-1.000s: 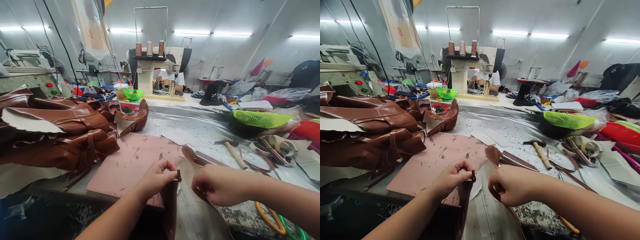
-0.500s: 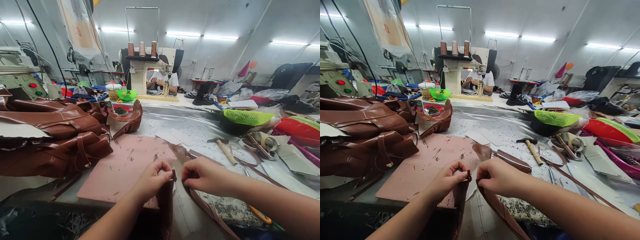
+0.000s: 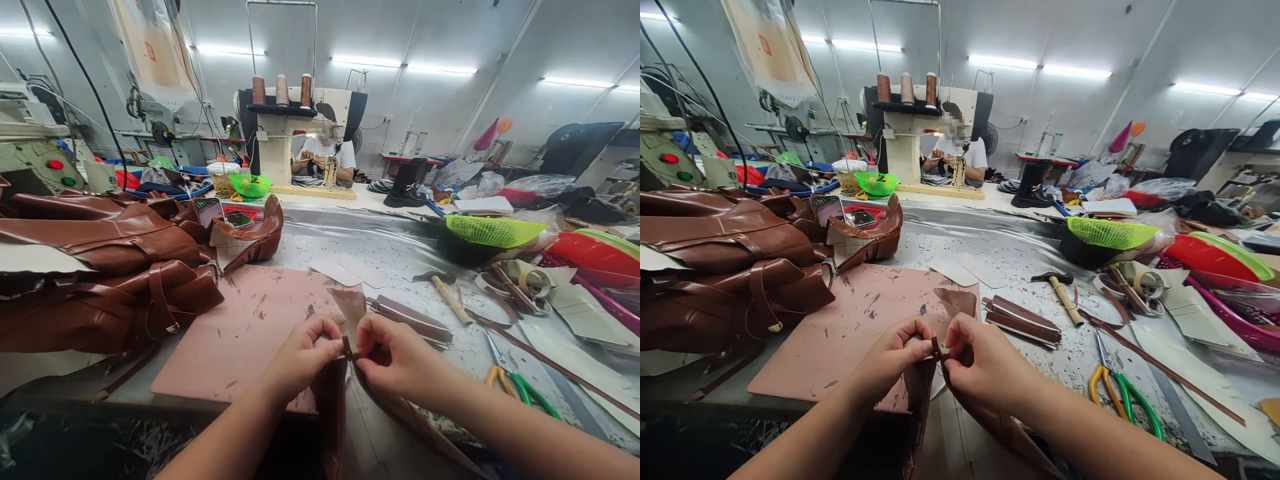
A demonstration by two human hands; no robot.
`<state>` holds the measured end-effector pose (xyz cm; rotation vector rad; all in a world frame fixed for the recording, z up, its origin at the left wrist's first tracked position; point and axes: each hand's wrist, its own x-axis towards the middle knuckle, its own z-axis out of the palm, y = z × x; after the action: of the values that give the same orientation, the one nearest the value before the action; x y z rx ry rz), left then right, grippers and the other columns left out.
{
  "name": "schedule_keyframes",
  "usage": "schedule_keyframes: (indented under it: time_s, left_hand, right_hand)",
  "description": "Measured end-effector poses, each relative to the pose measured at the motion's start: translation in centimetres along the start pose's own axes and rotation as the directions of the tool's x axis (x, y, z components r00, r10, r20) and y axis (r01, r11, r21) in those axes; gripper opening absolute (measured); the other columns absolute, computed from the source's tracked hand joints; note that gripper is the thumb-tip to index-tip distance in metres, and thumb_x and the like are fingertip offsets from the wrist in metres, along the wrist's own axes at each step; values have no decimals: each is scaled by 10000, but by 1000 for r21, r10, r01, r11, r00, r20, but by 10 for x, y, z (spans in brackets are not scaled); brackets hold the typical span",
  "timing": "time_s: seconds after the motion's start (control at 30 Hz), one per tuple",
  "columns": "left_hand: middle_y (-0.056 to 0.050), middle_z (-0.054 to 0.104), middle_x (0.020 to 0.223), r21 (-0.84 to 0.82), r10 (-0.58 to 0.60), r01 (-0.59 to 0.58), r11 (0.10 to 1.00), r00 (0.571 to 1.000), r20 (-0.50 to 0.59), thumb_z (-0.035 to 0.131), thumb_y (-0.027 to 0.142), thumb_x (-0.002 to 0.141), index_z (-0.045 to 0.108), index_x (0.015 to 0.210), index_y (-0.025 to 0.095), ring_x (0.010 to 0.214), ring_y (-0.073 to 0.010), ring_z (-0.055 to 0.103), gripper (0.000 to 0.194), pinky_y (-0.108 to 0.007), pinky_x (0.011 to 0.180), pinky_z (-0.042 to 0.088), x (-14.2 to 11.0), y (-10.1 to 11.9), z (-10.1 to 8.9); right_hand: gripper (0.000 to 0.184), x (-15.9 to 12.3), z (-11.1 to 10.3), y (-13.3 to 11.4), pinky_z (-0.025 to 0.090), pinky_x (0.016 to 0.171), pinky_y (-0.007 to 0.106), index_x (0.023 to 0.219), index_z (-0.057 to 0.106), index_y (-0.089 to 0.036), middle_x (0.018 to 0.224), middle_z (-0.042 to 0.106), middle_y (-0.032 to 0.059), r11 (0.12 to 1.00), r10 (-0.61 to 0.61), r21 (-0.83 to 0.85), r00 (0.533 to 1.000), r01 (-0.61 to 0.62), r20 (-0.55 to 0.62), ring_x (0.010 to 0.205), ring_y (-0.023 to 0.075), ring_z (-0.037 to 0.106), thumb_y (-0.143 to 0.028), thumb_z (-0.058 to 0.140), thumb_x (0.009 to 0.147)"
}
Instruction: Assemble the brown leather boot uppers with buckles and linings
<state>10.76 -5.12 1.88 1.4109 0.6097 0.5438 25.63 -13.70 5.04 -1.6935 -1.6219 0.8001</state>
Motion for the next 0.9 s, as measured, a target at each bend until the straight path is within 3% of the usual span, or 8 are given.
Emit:
schedule_keyframes:
  time_s: [0.9]
  left_hand:
    - [-6, 550, 679, 28, -12, 11, 1000, 1000, 14, 640, 308, 637, 524, 647, 168, 693, -152, 489, 182, -259, 656, 374, 5, 5, 2]
  right_hand:
    - [221, -3, 1, -9, 284, 465, 189, 663, 399, -217, 539, 455, -85, 970, -81, -232, 996, 70, -35, 466, 79, 427, -23, 478, 590]
